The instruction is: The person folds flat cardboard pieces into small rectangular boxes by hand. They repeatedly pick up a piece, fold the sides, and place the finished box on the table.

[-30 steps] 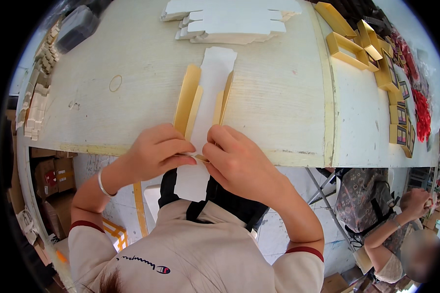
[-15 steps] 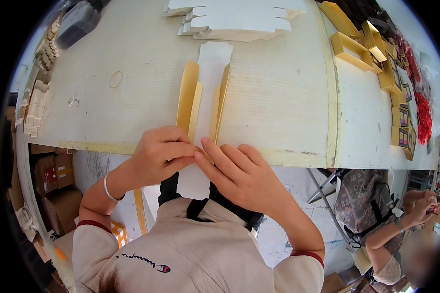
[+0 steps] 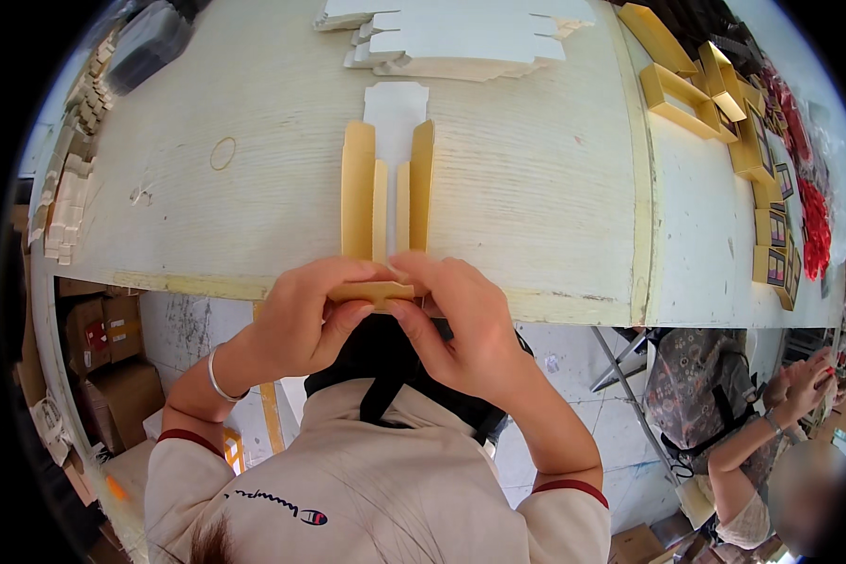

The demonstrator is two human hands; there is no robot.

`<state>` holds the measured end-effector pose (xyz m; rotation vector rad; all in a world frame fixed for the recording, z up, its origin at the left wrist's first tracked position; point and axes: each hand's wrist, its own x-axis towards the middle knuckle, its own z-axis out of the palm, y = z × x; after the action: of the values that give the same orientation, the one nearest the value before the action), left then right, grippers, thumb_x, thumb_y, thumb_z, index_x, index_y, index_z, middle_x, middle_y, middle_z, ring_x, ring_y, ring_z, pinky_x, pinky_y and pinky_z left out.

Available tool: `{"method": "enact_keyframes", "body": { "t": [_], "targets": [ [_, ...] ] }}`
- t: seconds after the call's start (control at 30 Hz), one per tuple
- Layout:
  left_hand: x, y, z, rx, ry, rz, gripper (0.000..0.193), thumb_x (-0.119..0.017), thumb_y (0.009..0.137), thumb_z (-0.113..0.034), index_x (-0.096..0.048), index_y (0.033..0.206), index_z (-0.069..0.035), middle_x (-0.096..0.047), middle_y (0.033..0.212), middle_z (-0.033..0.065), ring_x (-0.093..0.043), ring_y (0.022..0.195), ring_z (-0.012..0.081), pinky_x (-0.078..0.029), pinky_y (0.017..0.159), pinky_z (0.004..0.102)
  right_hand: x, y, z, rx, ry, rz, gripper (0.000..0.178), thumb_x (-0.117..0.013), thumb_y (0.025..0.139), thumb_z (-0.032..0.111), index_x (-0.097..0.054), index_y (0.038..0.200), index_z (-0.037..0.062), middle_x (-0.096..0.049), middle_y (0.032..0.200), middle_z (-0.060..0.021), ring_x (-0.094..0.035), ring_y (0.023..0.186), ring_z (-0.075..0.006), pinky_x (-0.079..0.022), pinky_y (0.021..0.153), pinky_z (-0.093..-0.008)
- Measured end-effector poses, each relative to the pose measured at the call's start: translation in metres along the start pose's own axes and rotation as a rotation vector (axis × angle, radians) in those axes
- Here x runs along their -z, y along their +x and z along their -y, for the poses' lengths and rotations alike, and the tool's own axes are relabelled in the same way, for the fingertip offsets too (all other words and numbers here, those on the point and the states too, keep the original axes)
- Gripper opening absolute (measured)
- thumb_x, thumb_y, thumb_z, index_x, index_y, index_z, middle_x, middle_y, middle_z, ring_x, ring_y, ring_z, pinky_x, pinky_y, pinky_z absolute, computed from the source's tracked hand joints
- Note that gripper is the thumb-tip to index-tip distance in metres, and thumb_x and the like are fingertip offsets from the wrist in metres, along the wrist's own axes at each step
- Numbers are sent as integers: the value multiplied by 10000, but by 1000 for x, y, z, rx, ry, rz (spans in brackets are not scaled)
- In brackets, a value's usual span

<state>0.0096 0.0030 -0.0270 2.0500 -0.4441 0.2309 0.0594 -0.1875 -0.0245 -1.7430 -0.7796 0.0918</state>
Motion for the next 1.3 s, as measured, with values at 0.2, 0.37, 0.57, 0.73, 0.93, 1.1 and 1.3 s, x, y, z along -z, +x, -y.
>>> {"method": "enact_keyframes", "body": {
  "t": [0.2, 0.37, 0.57, 0.73, 0.93, 1.1, 1.3],
  "targets": [
    [1, 0, 1, 2, -48, -67, 220, -687, 853, -91, -588, 1047, -66, -600, 1048, 120, -610, 694, 263, -516, 597, 323, -8, -3, -17, 264, -107, -88, 321, -691, 782, -64, -595, 1086, -30, -588, 961, -153, -524, 609, -189, -444, 513, -295],
    [-1, -1, 1, -203, 216, -145, 247, -730, 814, -127, -650, 1030, -37, -565, 1122, 152, -607, 690, 228, -522, 575, 287, -11, -5, -17, 358, -286, -104, 303, -723, 754, -69, -614, 1036, -87, -527, 1163, -215, -535, 632, -170, -430, 491, -281],
    [-2, -11, 4, -281, 467, -111, 323, -705, 753, -88, -664, 1060, 4, -598, 1000, 121, -584, 685, 177, -498, 537, 265, -11, -12, -14, 435, -547, -55, 330, -746, 764, 23, -645, 1065, -65, -565, 1032, -161, -593, 686, -201, -474, 535, -287],
    [4, 0, -7, -164, 427, 12, 169, -671, 764, -73, -656, 917, -3, -554, 780, 56, -551, 621, 178, -438, 471, 284, -8, 3, 2, 361, -706, 110, 139, -678, 768, 74, -603, 852, -7, -477, 804, -73, -503, 673, -173, -415, 544, -290],
    [15, 10, -15, 16, 376, 224, 87, -649, 766, -52, -602, 823, -6, -532, 802, 64, -565, 640, 208, -444, 489, 296, -4, 9, 8, 161, -545, 269, 131, -630, 730, 19, -522, 804, 23, -437, 765, -82, -496, 692, -221, -420, 576, -315],
    [20, 9, -24, -121, 595, 156, 178, -716, 714, -27, -628, 866, 5, -573, 814, 96, -574, 678, 234, -467, 536, 291, 7, 13, 13, 159, -509, 351, 139, -609, 721, -3, -520, 825, 18, -453, 793, -89, -496, 720, -235, -420, 623, -331],
    [18, 15, -24, -65, 591, 262, 165, -691, 739, -45, -573, 849, -12, -560, 786, 89, -562, 661, 241, -458, 537, 313, 2, 11, 12, 142, -550, 322, 131, -584, 729, -24, -518, 835, 16, -447, 803, -92, -493, 729, -242, -412, 622, -341]
  ]
}}
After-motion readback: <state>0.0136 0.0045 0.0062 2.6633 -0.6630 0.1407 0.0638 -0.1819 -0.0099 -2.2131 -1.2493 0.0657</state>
